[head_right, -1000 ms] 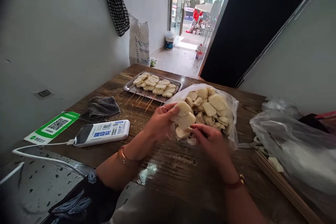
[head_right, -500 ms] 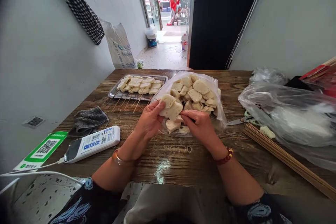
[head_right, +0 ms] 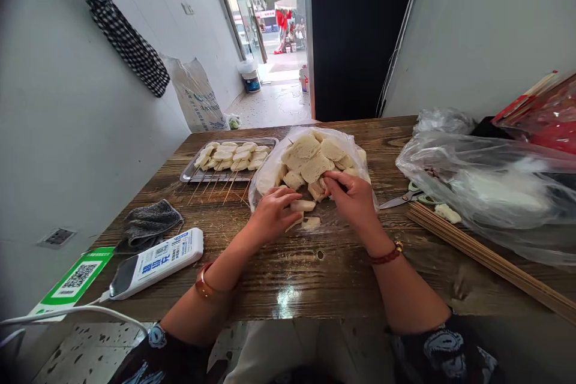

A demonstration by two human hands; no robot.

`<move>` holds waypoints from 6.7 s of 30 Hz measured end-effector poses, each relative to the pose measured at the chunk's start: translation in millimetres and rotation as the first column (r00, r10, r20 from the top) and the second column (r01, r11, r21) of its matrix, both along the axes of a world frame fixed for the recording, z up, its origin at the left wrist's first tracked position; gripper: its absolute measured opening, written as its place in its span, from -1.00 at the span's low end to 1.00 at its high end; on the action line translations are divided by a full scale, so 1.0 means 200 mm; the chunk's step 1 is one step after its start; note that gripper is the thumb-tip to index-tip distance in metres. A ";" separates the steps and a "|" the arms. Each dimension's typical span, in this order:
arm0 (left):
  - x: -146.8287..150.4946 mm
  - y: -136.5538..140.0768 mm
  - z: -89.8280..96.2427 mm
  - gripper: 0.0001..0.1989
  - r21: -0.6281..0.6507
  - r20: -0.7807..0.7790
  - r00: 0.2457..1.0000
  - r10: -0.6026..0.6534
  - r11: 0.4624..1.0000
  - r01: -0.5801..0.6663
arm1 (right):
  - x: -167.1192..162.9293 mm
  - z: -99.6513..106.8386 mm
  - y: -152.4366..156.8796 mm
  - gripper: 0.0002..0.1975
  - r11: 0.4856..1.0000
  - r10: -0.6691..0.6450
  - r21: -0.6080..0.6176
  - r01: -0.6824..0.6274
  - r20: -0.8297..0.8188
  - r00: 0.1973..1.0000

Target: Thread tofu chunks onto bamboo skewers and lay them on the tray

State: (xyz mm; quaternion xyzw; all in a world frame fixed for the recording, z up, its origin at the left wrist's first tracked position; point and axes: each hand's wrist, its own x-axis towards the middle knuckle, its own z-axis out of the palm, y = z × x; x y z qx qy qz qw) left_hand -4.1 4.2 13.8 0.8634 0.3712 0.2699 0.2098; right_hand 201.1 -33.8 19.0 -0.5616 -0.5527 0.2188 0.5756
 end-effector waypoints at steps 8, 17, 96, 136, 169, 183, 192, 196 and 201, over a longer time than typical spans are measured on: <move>0.00 0.05 -0.04 -0.83 0.048 -0.033 0.995 0.096 0.994 -0.094 | -0.01 0.00 0.00 -0.70 1.000 0.007 -0.006 -0.007 -0.070 0.998; -0.01 0.05 -0.04 -0.81 -0.174 0.227 0.952 0.207 0.970 -0.169 | 0.00 0.02 -0.01 -0.70 0.999 -0.005 -0.035 0.000 -0.151 0.989; -0.13 0.06 0.09 -0.61 -0.678 0.707 0.579 0.406 0.621 0.394 | 0.00 0.05 -0.04 -0.70 0.997 -0.006 -0.071 -0.008 -0.195 0.981; -0.15 0.07 0.06 -0.59 -0.473 0.681 0.634 0.365 0.881 0.001 | 0.07 0.07 -0.05 -0.73 1.000 -0.019 -0.015 0.017 -0.193 0.981; 0.18 0.03 0.13 -0.77 0.277 -0.110 0.989 0.094 0.959 -0.061 | 0.19 0.16 -0.02 -0.75 0.962 0.011 0.214 0.169 -0.648 0.762; 0.70 0.13 0.16 -0.81 0.407 -0.425 0.892 0.156 0.913 0.035 | 0.21 0.15 0.02 -0.74 0.964 0.062 0.238 0.121 -0.640 0.766; 0.45 0.11 0.13 -0.94 -0.243 0.289 0.932 0.218 0.959 -0.149 | 0.21 0.16 0.00 -0.77 0.959 0.075 0.255 0.119 -0.638 0.766; 0.30 0.05 0.14 -0.73 -0.627 0.620 0.698 0.359 0.761 0.165 | 0.19 0.14 0.00 -0.77 0.965 0.079 0.244 0.094 -0.615 0.785; 0.14 0.01 0.16 -0.65 -0.662 0.719 0.531 0.447 0.672 0.331 | 0.14 0.12 -0.03 -0.74 0.987 0.130 0.151 -0.057 -0.531 0.838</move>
